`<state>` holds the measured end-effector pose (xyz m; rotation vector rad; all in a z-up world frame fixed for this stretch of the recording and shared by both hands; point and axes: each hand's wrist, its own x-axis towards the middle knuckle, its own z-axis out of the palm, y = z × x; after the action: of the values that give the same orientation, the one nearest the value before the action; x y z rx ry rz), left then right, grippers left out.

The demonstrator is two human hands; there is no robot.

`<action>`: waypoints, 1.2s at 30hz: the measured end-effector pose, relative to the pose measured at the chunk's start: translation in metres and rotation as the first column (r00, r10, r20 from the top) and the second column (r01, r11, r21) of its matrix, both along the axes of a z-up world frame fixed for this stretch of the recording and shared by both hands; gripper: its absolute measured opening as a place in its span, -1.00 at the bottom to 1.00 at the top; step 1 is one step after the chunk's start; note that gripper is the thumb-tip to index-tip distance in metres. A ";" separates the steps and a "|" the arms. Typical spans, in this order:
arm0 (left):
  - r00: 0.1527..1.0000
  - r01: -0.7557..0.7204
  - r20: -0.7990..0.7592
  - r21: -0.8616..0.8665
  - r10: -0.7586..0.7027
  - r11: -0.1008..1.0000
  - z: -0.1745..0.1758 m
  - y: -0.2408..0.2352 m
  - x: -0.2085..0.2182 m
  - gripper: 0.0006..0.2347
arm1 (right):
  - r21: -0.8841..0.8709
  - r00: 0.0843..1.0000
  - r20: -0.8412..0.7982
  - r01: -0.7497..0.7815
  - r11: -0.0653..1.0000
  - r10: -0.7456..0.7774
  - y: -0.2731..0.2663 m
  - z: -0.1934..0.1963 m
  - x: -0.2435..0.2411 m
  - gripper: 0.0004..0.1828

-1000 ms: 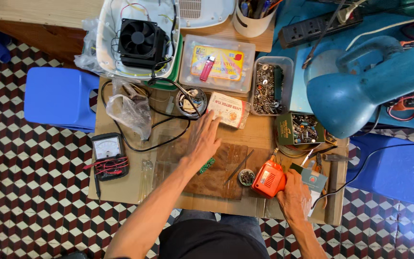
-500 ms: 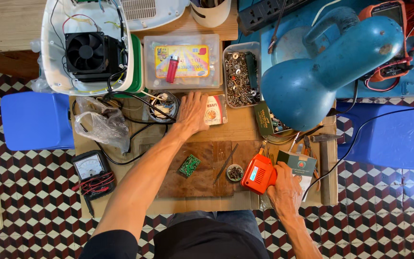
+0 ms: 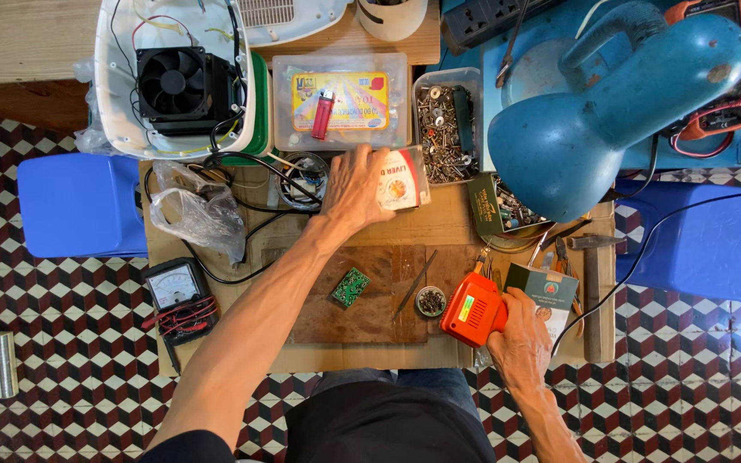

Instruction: The person uses a soldering iron and pliers to work on a small green circuit board. They trim component leads, apply solder to joints, and handle solder wire and a small container of parts on a cluttered workbench.

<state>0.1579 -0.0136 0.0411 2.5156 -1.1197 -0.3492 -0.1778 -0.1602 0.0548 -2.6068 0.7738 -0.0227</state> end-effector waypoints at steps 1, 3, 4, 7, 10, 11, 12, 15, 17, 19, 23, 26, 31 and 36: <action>0.997 -0.047 -0.072 -0.102 0.040 0.994 0.015 0.003 -0.001 0.00 | 0.001 0.999 0.036 0.001 1.000 -0.001 0.002 0.000 -0.002 -0.39; 0.970 -0.164 -0.222 -0.290 0.100 0.943 0.046 0.013 -0.002 -0.04 | 0.002 0.994 0.110 -0.001 1.000 0.001 0.004 0.001 -0.007 -0.42; 0.978 -0.178 -0.159 -0.273 0.138 0.945 0.061 0.026 -0.008 -0.05 | 0.055 0.994 0.109 0.006 0.998 -0.012 0.006 0.002 -0.011 -0.40; 0.965 -0.263 -0.063 -0.194 0.255 0.945 0.089 0.084 -0.052 -0.07 | 0.141 0.993 0.113 -0.044 0.989 0.028 0.013 0.004 -0.016 -0.37; 0.893 -0.425 -0.163 -0.007 0.419 0.905 0.072 0.126 -0.093 -0.10 | 0.223 0.993 0.099 -0.078 0.972 0.057 0.026 0.000 -0.007 -0.48; 0.868 -0.464 -0.161 0.073 0.470 0.883 0.059 0.139 -0.104 -0.11 | 0.329 0.997 0.072 0.009 0.944 -0.035 0.032 -0.003 0.000 -0.56; 0.840 -0.499 -0.155 0.152 0.519 0.853 0.044 0.151 -0.112 -0.12 | 0.429 0.992 0.035 0.097 0.898 -0.123 0.037 -0.005 0.009 -0.62; 0.742 -0.598 -0.132 0.311 0.657 0.738 0.001 0.181 -0.130 -0.07 | 0.553 0.961 -0.125 0.274 0.787 -0.247 0.040 -0.006 0.037 -0.67; 0.724 -0.632 -0.129 0.269 0.678 0.727 -0.020 0.194 -0.136 -0.04 | 0.549 0.965 -0.090 0.254 0.796 -0.246 0.035 -0.003 0.055 -0.66; 0.713 -0.649 -0.133 0.245 0.688 0.720 -0.028 0.201 -0.140 -0.01 | 0.549 0.973 -0.007 0.198 0.812 -0.233 0.035 0.000 0.069 -0.65; 0.766 -0.629 -0.062 0.127 0.639 0.767 -0.018 0.183 -0.140 0.00 | 0.542 0.982 0.063 0.117 0.832 -0.179 0.036 -0.001 0.083 -0.64; 0.823 -0.563 -0.172 -0.124 0.541 0.817 -0.008 0.133 -0.125 -0.21 | 0.537 0.985 0.112 0.052 0.842 -0.132 0.036 -0.006 0.085 -0.67; 0.982 -0.185 -0.084 -0.237 0.170 0.954 -0.041 0.022 -0.066 -0.64 | 0.549 0.982 0.001 0.159 0.821 -0.191 0.031 -0.004 0.074 -0.69; 0.998 -0.055 0.009 -0.007 0.055 0.998 -0.109 -0.030 -0.026 -0.68 | 0.519 0.973 0.050 0.166 0.838 -0.223 0.023 0.007 0.065 -0.67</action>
<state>0.1323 -0.0435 -0.0683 2.5391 -1.0513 -0.3194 -0.1126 -0.1368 0.0617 -1.9977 0.8662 -0.0150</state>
